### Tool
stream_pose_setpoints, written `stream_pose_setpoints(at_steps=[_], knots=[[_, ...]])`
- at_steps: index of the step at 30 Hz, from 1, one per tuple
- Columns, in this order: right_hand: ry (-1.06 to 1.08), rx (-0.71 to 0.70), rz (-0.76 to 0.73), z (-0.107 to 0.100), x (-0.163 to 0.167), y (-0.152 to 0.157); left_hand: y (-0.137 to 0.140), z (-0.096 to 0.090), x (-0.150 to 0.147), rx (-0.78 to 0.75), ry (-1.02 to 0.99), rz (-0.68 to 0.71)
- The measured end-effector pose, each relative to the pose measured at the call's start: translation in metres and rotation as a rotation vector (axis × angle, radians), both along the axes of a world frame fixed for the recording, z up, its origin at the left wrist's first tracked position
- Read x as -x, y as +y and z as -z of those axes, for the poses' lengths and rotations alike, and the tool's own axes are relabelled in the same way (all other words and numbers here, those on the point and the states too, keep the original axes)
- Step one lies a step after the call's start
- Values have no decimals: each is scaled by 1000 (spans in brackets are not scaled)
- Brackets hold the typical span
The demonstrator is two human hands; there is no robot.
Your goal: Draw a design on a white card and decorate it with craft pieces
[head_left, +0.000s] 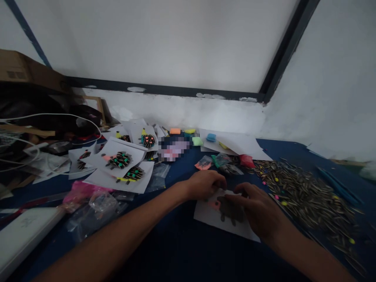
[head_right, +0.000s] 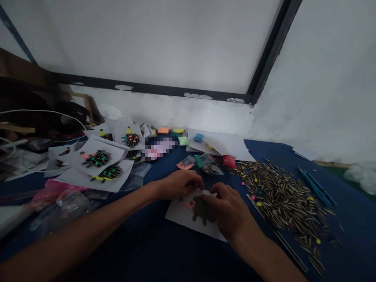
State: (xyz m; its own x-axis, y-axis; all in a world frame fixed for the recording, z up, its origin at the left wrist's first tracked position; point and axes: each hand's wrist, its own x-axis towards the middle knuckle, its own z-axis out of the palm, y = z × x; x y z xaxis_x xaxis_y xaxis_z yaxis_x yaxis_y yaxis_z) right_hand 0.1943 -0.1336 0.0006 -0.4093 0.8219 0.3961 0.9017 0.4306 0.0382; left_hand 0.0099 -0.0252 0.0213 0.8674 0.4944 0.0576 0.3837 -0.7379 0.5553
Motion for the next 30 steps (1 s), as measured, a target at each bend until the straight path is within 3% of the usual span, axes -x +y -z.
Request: stream_pose_setpoints(at_steps=[12,16,24,30], knots=[[119,79,20,1,-4,-3,0,0,1,12,20,0],[201,30,-26,-4,-7,-2,1,1,0,19,8,3],[-41,30,70,2,-2,-9,0,-1,0,31,11,-4],[34,112,60,-1,-5,-14,1,1,1,19,3,3]])
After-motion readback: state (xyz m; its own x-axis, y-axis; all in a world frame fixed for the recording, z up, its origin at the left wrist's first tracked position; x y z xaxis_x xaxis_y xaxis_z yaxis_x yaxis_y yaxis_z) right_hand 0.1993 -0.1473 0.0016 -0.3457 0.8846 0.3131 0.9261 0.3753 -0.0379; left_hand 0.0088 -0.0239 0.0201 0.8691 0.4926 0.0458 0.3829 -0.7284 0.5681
